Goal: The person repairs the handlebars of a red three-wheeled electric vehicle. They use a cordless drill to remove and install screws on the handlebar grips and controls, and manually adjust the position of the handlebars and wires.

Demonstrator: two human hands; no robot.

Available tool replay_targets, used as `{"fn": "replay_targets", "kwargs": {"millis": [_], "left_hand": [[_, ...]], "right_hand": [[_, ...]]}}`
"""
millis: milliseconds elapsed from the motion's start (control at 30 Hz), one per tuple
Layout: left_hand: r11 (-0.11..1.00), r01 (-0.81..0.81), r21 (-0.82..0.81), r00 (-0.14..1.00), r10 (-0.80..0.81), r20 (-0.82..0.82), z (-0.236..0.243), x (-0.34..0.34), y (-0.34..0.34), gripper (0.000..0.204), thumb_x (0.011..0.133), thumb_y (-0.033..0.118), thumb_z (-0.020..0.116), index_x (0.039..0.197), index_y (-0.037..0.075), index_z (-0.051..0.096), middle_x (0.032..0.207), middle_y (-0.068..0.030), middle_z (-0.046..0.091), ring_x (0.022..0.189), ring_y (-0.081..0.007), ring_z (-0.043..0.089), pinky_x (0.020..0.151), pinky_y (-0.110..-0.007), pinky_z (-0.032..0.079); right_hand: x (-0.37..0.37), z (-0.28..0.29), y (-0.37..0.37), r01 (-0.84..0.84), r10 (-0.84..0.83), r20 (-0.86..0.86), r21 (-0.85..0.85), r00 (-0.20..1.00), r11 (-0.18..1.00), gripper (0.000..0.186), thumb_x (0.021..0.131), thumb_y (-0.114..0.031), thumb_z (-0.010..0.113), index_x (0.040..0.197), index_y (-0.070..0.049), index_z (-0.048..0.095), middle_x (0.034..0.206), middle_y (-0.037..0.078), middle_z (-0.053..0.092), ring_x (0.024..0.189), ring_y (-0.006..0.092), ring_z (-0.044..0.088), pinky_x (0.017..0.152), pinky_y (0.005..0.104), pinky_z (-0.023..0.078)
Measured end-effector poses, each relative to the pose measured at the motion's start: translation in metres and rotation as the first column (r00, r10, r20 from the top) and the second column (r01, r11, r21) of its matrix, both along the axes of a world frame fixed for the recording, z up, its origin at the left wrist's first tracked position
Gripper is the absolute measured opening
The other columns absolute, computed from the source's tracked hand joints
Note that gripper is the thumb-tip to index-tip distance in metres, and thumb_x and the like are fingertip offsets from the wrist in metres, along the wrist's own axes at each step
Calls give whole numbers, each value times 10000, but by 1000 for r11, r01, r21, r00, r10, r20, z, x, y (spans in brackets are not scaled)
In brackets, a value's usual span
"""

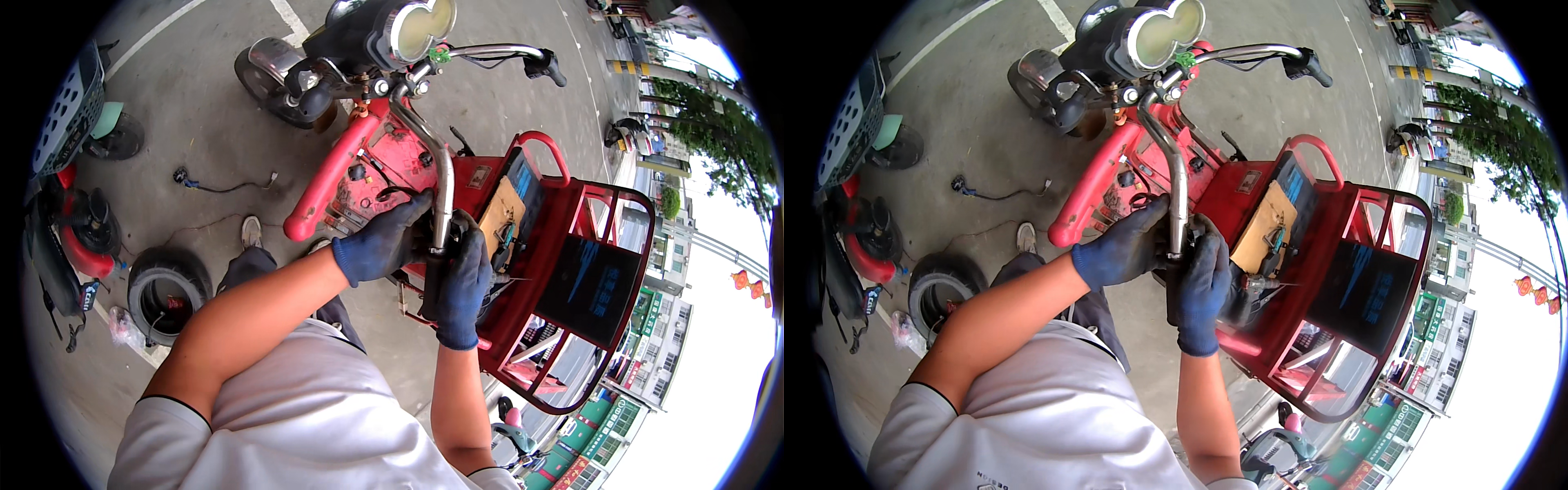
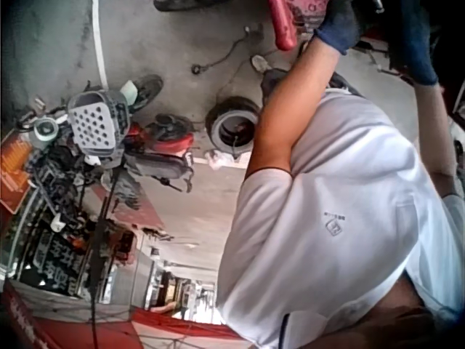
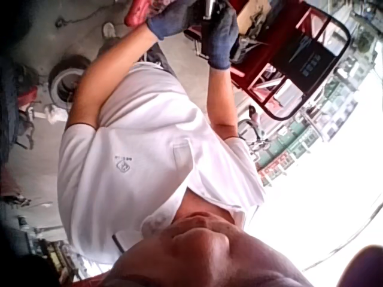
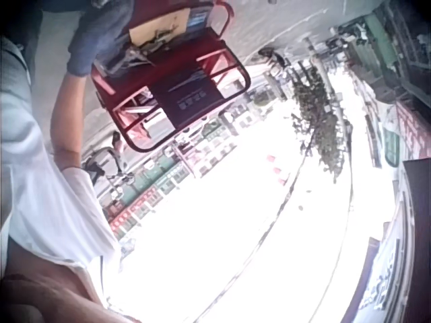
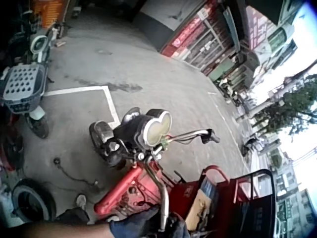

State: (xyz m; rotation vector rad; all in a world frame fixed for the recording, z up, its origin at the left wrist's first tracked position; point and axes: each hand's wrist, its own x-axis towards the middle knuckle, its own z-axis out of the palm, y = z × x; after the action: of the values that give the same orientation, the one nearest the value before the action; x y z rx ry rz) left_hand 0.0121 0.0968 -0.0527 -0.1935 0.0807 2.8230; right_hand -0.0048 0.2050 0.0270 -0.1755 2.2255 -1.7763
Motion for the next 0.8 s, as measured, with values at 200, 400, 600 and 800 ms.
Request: {"fn": "replay_targets", "kwargs": {"millis": [200, 400, 600, 800], "left_hand": [[999, -47, -1, 999, 47, -13, 0, -5, -5, 348, 1008, 439, 441, 1113, 142, 589, 1026, -24, 643, 936, -161, 618, 862, -354, 492], [982, -64, 176, 992, 81, -93, -5, -16, 4, 442, 956, 525, 499, 1073, 107, 583, 970, -62, 636, 925, -191, 612, 846, -350, 488], [993, -33, 109, 994, 45, -104, -8, -18, 6, 560, 901, 593, 547, 1054, 56, 587, 944, -81, 635, 910, -202, 616, 819, -341, 493], [983, -53, 177, 988, 78, -137, -10, -22, 14, 583, 883, 581, 582, 1056, 24, 586, 951, -104, 636, 865, -227, 626, 795, -363, 512]], "right_hand": [[0, -3, 5, -32, 284, -491, 459, 824, 888, 340, 980, -177, 534, 1231, 52, 539, 1056, 110, 616, 847, 173, 618, 747, 282, 522], [-1, 0, 9, 154, 479, -669, 658, 568, 737, 433, 818, 14, 674, 1228, 41, 538, 1083, 160, 628, 808, 192, 609, 713, 300, 510], [4, 1, 8, 214, 449, -690, 651, 568, 729, 383, 817, 24, 660, 1181, 28, 542, 1078, 162, 623, 831, 214, 597, 709, 319, 509], [4, -16, 13, 227, 3, -646, 272, 763, 935, 311, 936, -95, 549, 1216, 39, 542, 1083, 168, 614, 941, 239, 606, 848, 342, 496]]}}
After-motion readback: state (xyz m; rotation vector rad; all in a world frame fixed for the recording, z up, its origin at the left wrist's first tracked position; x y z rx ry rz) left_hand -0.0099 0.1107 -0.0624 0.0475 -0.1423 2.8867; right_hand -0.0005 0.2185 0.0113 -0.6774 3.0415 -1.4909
